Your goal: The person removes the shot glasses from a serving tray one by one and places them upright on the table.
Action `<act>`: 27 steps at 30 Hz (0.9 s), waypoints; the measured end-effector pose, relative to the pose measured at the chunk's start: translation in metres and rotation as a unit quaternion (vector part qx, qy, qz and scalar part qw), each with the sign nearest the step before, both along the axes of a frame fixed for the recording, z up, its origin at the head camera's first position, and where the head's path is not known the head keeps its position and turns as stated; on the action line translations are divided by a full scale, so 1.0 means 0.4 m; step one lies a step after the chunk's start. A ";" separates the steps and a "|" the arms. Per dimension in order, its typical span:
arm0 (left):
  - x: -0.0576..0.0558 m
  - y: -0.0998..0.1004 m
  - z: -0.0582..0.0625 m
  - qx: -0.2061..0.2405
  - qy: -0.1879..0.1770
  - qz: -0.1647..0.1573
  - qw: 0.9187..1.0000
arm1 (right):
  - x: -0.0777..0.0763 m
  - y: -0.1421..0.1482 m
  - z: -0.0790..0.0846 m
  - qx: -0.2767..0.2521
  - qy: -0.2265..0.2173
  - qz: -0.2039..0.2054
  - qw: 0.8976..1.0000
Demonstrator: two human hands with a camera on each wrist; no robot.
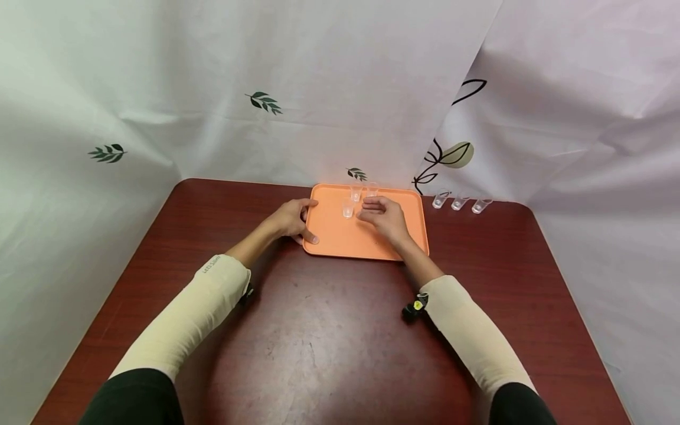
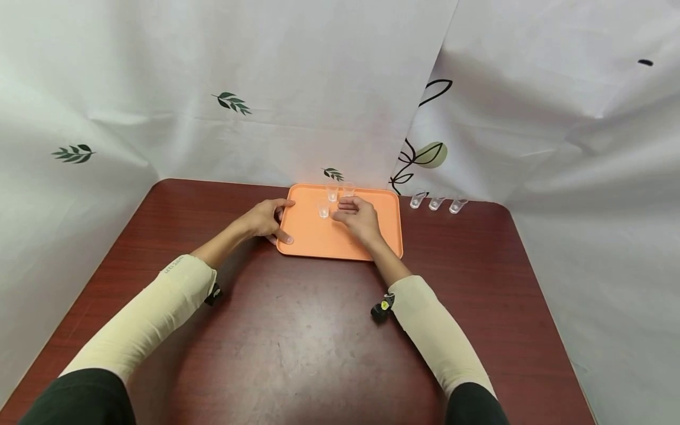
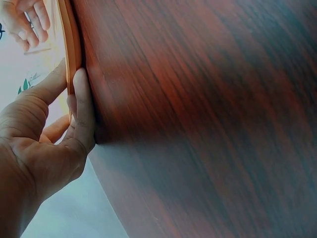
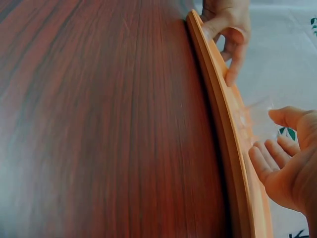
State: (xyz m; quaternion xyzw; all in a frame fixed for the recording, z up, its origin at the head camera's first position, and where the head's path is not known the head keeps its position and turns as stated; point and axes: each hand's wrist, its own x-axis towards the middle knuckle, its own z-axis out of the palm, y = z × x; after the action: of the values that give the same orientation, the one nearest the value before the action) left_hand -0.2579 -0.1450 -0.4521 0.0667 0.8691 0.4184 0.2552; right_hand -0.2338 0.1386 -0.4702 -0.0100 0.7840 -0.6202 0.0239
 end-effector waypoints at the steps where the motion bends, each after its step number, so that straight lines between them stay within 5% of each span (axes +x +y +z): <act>1: 0.000 0.001 0.000 -0.003 0.000 -0.001 1.000 | -0.002 -0.006 -0.002 0.000 0.001 0.000 1.000; 11: 0.000 0.006 0.000 -0.009 0.005 -0.001 1.000 | -0.016 -0.051 -0.012 -0.026 -0.006 -0.009 1.000; 27: -0.001 0.005 0.004 -0.016 0.003 -0.002 1.000 | -0.010 -0.087 -0.020 0.024 0.026 -0.022 0.999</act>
State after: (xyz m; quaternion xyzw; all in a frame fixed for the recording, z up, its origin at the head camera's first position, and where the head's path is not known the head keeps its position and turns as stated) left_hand -0.2584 -0.1431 -0.4503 0.0659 0.8765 0.4034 0.2545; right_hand -0.2377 0.1037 -0.4780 -0.0082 0.7990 -0.6012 -0.0104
